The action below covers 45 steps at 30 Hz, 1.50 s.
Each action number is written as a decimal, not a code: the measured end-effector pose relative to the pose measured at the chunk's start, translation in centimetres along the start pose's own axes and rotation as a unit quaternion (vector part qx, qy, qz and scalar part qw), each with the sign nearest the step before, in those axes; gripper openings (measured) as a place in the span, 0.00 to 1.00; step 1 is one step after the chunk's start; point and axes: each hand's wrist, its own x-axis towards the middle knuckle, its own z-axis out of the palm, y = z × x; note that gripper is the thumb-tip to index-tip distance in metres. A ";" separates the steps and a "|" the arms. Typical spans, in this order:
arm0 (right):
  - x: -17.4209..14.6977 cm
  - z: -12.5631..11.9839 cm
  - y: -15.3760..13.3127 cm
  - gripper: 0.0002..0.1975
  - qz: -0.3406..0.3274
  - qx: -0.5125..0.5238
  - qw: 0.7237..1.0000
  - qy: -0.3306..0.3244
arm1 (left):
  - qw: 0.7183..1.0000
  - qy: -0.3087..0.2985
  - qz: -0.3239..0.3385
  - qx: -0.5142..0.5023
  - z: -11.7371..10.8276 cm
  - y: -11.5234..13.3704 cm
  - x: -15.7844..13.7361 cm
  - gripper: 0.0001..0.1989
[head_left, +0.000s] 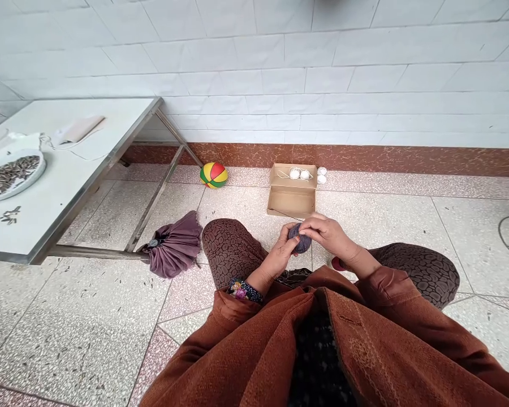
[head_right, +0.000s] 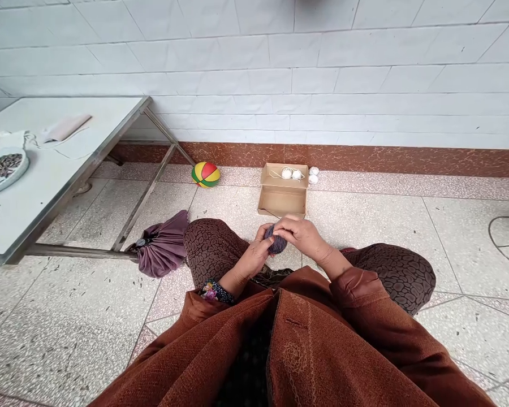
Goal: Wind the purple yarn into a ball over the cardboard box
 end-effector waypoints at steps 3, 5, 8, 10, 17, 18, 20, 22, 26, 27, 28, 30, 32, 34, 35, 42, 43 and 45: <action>0.3 0.1 1.1 0.14 0.031 0.006 0.998 0.061 | 0.998 -0.041 -0.022 -0.052 0.1 0.4 -0.3 0.26; 0.3 0.6 1.9 0.13 0.055 0.015 0.994 0.098 | 0.992 -0.055 -0.034 -0.109 0.3 0.8 -0.5 0.27; -0.3 1.6 3.1 0.12 0.087 0.024 0.990 0.111 | 0.978 -0.068 -0.034 -0.195 0.5 1.4 -0.6 0.31; -1.0 2.3 3.7 0.12 0.097 0.019 0.991 0.093 | 0.970 -0.062 -0.032 -0.234 0.3 1.7 -0.5 0.31; -3.3 3.0 3.0 0.13 0.028 -0.017 0.999 0.010 | 0.967 0.064 0.019 -0.244 -0.9 1.4 0.3 0.29; -3.3 2.8 2.5 0.13 0.014 -0.015 1.000 -0.012 | 0.972 0.082 0.025 -0.218 -0.9 1.2 0.4 0.30; -3.0 2.2 1.5 0.12 -0.006 -0.009 0.999 -0.042 | 0.981 0.114 0.044 -0.148 -1.0 0.7 0.6 0.30; -2.3 1.5 0.6 0.12 -0.016 -0.006 0.999 -0.041 | 0.987 0.126 0.058 -0.076 -1.0 0.3 0.5 0.29; -0.1 0.2 0.5 0.13 -0.027 -0.020 0.999 -0.004 | 0.998 0.053 0.020 -0.018 -0.8 0.2 0.0 0.27; 0.4 0.1 0.8 0.13 -0.025 -0.022 0.999 0.006 | 0.999 0.023 0.006 -0.024 -0.7 0.3 -0.1 0.27; 0.7 0.1 1.2 0.13 -0.020 -0.021 0.999 0.020 | 0.999 -0.006 -0.006 -0.035 -0.7 0.4 -0.3 0.26; 1.0 0.4 2.2 0.13 0.003 -0.016 0.998 0.053 | 0.996 -0.056 -0.023 -0.070 -0.6 0.6 -0.5 0.25; 0.7 1.1 3.2 0.12 0.042 -0.011 0.996 0.077 | 0.990 -0.081 -0.032 -0.111 -0.5 0.7 -0.6 0.26; -0.2 2.1 4.1 0.11 0.083 -0.003 0.994 0.074 | 0.985 -0.079 -0.030 -0.148 -0.5 0.7 -0.6 0.30; -0.7 2.6 4.5 0.10 0.097 0.002 0.993 0.065 | 0.983 -0.072 -0.028 -0.165 -0.5 0.7 -0.5 0.31; -3.4 4.3 5.5 0.08 0.069 -0.024 0.997 0.011 | 0.971 -0.015 -0.013 -0.240 -0.4 1.1 0.0 0.27; -3.6 4.1 5.2 0.08 0.061 -0.035 0.998 0.001 | 0.972 0.005 -0.003 -0.236 -0.4 1.2 0.1 0.27; -3.8 3.7 4.2 0.09 0.040 -0.050 0.998 -0.025 | 0.975 0.052 0.021 -0.214 -0.6 1.1 0.3 0.27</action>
